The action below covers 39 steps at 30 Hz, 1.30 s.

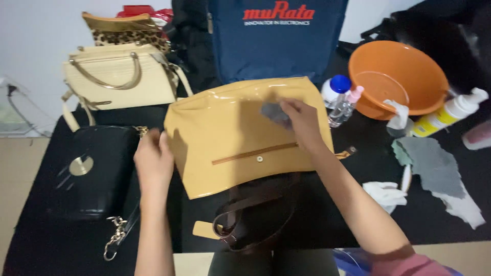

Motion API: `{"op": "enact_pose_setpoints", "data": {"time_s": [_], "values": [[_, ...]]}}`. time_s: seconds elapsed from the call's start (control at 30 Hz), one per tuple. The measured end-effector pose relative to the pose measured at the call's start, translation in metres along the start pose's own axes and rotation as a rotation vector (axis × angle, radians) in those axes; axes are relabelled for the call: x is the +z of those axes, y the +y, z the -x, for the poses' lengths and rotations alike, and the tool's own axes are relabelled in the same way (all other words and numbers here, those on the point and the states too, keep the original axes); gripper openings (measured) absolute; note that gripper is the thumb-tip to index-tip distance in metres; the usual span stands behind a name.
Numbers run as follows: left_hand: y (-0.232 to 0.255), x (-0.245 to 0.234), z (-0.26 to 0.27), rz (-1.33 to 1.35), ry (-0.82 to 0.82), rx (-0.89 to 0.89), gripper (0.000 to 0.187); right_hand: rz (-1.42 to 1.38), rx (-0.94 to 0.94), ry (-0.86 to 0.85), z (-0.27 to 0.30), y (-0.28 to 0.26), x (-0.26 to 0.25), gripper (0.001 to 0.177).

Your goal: Cleaning a tan leather handbag using a cloth and cleaning solution on a workspace table.

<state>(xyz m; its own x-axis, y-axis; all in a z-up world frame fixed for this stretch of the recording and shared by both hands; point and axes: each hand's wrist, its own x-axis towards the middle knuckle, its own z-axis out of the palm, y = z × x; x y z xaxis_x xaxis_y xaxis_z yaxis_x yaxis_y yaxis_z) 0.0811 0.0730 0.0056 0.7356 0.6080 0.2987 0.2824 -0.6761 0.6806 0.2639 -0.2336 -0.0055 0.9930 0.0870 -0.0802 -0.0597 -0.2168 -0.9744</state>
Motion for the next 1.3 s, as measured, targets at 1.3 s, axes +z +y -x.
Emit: {"op": "enact_pose_setpoints", "data": {"time_s": [1.3], "values": [[-0.053, 0.049, -0.087, 0.224, -0.312, -0.008, 0.026, 1.500, -0.884, -0.196, -0.049, 0.021, 0.061, 0.056]]}}
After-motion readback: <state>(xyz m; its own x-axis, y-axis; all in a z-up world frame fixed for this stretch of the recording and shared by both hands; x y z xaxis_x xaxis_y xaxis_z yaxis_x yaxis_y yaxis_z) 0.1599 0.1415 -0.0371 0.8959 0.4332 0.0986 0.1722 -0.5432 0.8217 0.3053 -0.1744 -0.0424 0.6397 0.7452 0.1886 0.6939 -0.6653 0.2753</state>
